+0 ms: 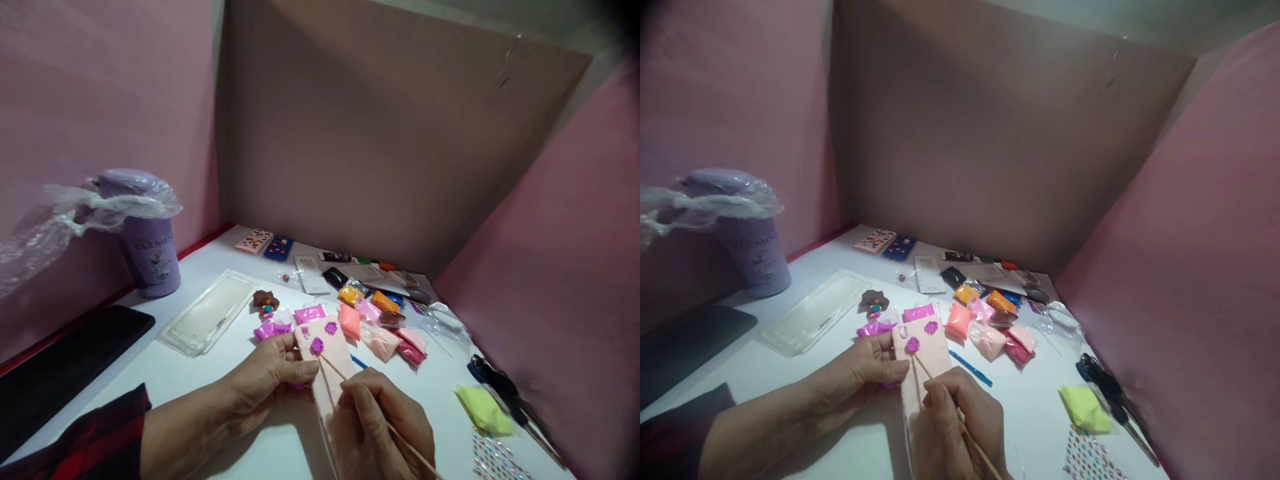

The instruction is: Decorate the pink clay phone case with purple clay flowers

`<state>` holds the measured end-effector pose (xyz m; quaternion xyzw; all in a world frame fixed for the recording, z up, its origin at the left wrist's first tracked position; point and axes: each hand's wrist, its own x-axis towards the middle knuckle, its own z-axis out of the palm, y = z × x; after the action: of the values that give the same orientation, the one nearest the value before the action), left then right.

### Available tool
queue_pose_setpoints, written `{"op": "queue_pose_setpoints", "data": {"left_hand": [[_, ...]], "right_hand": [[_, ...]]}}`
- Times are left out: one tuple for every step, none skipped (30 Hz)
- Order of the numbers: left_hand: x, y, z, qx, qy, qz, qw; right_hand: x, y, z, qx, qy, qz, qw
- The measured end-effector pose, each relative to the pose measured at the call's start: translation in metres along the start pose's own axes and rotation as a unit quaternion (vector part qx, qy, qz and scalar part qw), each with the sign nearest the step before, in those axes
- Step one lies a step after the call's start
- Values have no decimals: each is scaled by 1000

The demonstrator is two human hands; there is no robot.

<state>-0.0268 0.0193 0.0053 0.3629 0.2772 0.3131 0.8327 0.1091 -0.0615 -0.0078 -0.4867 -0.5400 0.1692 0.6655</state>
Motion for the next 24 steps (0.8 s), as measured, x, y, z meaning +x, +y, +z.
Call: {"op": "queue_pose_setpoints", "data": {"left_hand": [[0, 0, 0, 1, -1, -1, 1000], [0, -1, -1, 3, -1, -1, 1000], [0, -1, -1, 6, -2, -1, 1000], [0, -1, -1, 9, -2, -1, 1000], [0, -1, -1, 11, -2, -3, 1000], [0, -1, -1, 12, 0, -4, 1000], [0, 0, 0, 11, 2, -4, 1000], [0, 0, 0, 9, 2, -3, 1000], [-1, 0, 0, 7, 2, -1, 1000], [-1, 1, 0, 6, 0, 1, 1000], [-1, 1, 1, 7, -1, 1, 1000], [-1, 1, 1, 10, -2, -1, 1000], [-1, 1, 1, 12, -1, -3, 1000], [-1, 1, 1, 14, 1, -4, 1000], [-2, 1, 1, 15, 3, -4, 1000], [-2, 2, 2, 16, 4, -4, 1000], [-3, 2, 2, 16, 4, -4, 1000], [-3, 2, 2, 16, 3, -6, 1000], [-3, 2, 2, 15, 1, -8, 1000], [-3, 2, 2, 13, -1, -9, 1000], [-2, 2, 2, 10, -2, -7, 1000], [-2, 2, 2, 8, -4, -3, 1000], [-1, 1, 1, 7, -3, -1, 1000], [-1, 1, 1, 6, -2, 0, 1000]], "right_hand": [[0, 0, 0, 4, -2, 1, 1000], [0, -1, 0, 8, -6, 3, 1000], [0, -1, 1, 13, -13, 10, 1000], [0, -1, 1, 18, -17, 19, 1000], [0, -1, 1, 21, -18, 26, 999], [0, -1, 1, 22, -17, 30, 999], [0, -1, 1, 20, -15, 29, 999], [0, -1, 1, 16, -12, 25, 999], [1, 0, 1, 12, -11, 15, 1000], [1, 0, 0, 10, -12, 5, 1000], [1, 0, 0, 7, -15, -4, 1000], [1, 0, -1, 3, -16, -13, 1000], [2, 0, -1, -4, -15, -22, 1000], [2, 0, -2, -12, -12, -28, 999], [2, 1, -2, -20, -10, -31, 999], [1, 1, -2, -25, -8, -29, 999], [1, 1, -2, -25, -8, -24, 999], [1, 1, -2, -21, -10, -15, 1000], [1, 2, -2, -16, -13, -6, 1000], [1, 2, -1, -11, -16, 0, 1000], [0, 3, -1, -9, -18, 5, 1000], [0, 3, -2, -10, -18, 4, 1000], [0, 3, -2, -11, -19, 1, 1000], [1, 2, -3, -13, -21, -3, 1000]]}}
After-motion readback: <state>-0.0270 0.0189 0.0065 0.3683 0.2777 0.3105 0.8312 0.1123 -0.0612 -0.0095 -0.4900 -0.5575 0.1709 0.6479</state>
